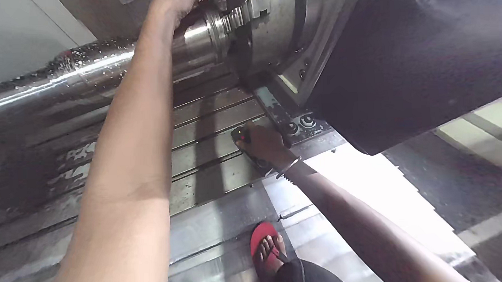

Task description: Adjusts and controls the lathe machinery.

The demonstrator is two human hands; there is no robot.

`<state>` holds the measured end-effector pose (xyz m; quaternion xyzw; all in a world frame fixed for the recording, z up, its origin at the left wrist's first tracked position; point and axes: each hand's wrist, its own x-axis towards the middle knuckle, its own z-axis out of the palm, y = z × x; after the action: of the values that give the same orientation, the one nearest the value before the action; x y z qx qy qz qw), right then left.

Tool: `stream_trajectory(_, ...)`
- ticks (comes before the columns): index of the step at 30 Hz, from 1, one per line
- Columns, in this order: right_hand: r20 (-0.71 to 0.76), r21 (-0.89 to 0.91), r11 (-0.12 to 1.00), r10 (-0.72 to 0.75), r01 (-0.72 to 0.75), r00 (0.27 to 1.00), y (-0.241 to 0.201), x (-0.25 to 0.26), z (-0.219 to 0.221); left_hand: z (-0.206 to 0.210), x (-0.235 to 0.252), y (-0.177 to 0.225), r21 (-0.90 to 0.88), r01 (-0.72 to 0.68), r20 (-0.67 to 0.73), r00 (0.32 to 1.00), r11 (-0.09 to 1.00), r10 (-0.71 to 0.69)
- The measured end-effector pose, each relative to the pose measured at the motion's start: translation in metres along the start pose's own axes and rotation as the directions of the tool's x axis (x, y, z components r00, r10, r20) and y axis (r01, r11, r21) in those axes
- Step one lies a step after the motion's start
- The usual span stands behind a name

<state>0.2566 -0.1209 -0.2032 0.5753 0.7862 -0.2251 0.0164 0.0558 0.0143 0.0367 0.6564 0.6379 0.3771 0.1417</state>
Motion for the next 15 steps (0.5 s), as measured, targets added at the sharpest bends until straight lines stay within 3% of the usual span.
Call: stream_trajectory(15,0.001,0.002,1.000,0.000,0.000,1.000,-0.0012,-0.0003,0.0000,0.0016,0.0055,-0.0070,-0.069,-0.060,0.009,0.998,0.996,0.061)
